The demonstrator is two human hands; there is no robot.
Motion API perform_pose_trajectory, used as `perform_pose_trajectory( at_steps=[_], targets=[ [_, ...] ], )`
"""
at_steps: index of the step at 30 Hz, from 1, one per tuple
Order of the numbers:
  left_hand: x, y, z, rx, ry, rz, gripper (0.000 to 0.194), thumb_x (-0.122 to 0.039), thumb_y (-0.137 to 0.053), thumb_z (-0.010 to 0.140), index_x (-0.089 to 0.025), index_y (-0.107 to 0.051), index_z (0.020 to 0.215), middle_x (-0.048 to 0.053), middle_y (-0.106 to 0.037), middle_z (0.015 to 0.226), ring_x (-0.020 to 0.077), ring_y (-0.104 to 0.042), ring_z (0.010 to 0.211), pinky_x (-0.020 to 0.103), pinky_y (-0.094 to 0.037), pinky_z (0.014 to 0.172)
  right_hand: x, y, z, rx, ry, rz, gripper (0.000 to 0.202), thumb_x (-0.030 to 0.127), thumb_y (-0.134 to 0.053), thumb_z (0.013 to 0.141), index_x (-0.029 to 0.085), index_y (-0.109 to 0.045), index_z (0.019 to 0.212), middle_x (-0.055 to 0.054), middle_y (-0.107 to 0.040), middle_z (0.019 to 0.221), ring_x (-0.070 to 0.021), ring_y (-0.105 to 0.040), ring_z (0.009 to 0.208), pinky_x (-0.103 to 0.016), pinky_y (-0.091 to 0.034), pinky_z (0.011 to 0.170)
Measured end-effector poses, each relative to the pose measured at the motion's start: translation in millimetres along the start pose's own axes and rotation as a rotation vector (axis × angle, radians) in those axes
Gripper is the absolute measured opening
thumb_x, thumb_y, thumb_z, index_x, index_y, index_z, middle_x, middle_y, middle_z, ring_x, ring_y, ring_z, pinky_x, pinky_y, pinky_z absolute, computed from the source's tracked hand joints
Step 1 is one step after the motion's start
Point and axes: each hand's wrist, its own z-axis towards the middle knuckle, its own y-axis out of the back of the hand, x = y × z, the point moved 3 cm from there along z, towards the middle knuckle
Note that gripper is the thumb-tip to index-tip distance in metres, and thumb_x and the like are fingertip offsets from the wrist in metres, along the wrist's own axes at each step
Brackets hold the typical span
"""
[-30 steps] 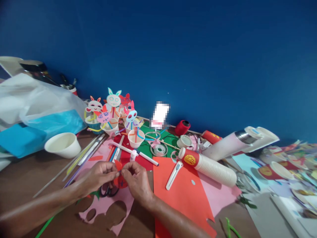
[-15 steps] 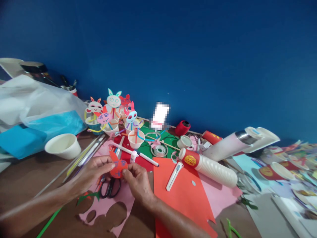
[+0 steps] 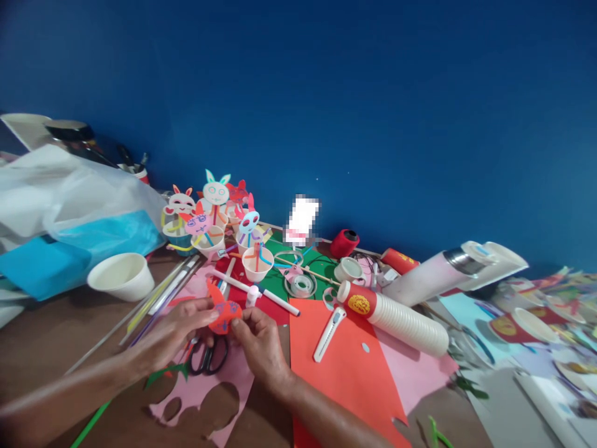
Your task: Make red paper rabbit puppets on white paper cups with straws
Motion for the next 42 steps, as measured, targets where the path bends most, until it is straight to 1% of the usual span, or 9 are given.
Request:
perform_pose_trajectory(
  at_steps=[2,5,10,14,19,23,28,35,42],
  targets=[
    [0,-4.9,0,0.057,0.02,-0.009,0.027,-0.04,-0.055,0.071,-0.016,-0.06,0.08,0.001,-0.061,0.067,0.0109,-0.054,0.048,0.022,-0.04,0.047,0,0,0,0.005,0.003,0.001,0.022,0.036,-0.057,0.074,0.014,-0.057,0.069,0.002,-0.054,0.055,-0.0087,-0.048,0.051,-0.02,-0.038,0.051],
    [-2,-1.4,2,0.01,0.023,-0.022,0.027,-0.04,-0.058,0.069,-0.014,-0.061,0.076,0.002,-0.062,0.065,0.0113,-0.054,0.048,0.022,-0.041,0.046,-2,0,1,0.028,0.015,0.007,0.022,0.036,-0.057,0.075,0.014,-0.057,0.073,0.002,-0.055,0.056,-0.0088,-0.049,0.051,-0.02,-0.038,0.051],
    [-30,36.0,5,-0.207,-0.195,-0.24,0.014,-0.029,-0.064,0.066,-0.015,-0.062,0.067,0.002,-0.065,0.064,0.0132,-0.058,0.057,0.021,-0.045,0.05,-3,2,0,0.028,0.042,-0.034,0.02,0.035,-0.053,0.078,0.015,-0.057,0.076,0.001,-0.056,0.059,-0.0099,-0.05,0.054,-0.02,-0.039,0.053],
    [-49,58.7,3,-0.318,-0.322,-0.371,0.007,-0.024,-0.064,0.066,-0.018,-0.061,0.066,0.0,-0.066,0.064,0.0146,-0.059,0.056,0.025,-0.049,0.05,3,-1,-5,0.092,0.126,-0.313,0.018,0.028,-0.049,0.079,0.016,-0.06,0.071,0.0,-0.059,0.066,-0.0113,-0.052,0.062,-0.021,-0.039,0.057],
    [-48,58.6,1,-0.332,-0.331,-0.325,0.009,-0.023,-0.066,0.063,-0.017,-0.063,0.068,0.0,-0.068,0.065,0.0166,-0.061,0.059,0.025,-0.05,0.053,10,-10,-8,0.181,0.266,-0.617,0.017,0.019,-0.047,0.08,0.018,-0.064,0.078,-0.001,-0.063,0.074,-0.0119,-0.055,0.067,-0.021,-0.039,0.062],
    [-44,61.7,4,-0.337,-0.348,-0.319,0.005,-0.021,-0.065,0.064,-0.017,-0.063,0.067,-0.001,-0.066,0.063,0.0139,-0.059,0.057,0.023,-0.049,0.052,16,-24,-6,0.274,0.474,-0.873,0.019,0.017,-0.045,0.081,0.021,-0.064,0.079,-0.001,-0.063,0.075,-0.0122,-0.055,0.07,-0.022,-0.037,0.066],
    [-42,66.8,6,-0.368,-0.383,-0.278,0.008,-0.024,-0.065,0.064,-0.018,-0.062,0.066,-0.002,-0.063,0.059,0.0125,-0.057,0.054,0.022,-0.046,0.05,16,-52,17,0.31,0.679,-1.208,0.018,0.02,-0.043,0.084,0.021,-0.06,0.091,-0.003,-0.06,0.076,-0.0146,-0.053,0.074,-0.025,-0.036,0.066],
    [-36,64.4,8,-0.342,-0.369,-0.19,0.014,-0.027,-0.064,0.065,-0.015,-0.062,0.071,-0.001,-0.063,0.059,0.0122,-0.056,0.054,0.021,-0.043,0.051,7,-90,53,0.2,0.678,-1.499,0.012,0.018,-0.043,0.083,0.017,-0.055,0.087,-0.007,-0.055,0.081,-0.0199,-0.052,0.074,-0.03,-0.039,0.058],
    [-31,64.3,12,-0.383,-0.367,-0.124,0.021,-0.033,-0.064,0.063,-0.013,-0.06,0.069,0.0,-0.06,0.057,0.0134,-0.055,0.053,0.023,-0.044,0.052,1,-95,60,0.174,0.619,-1.521,0.009,0.012,-0.045,0.079,0.013,-0.054,0.082,-0.009,-0.056,0.077,-0.0218,-0.053,0.075,-0.034,-0.042,0.061]
  ],
)
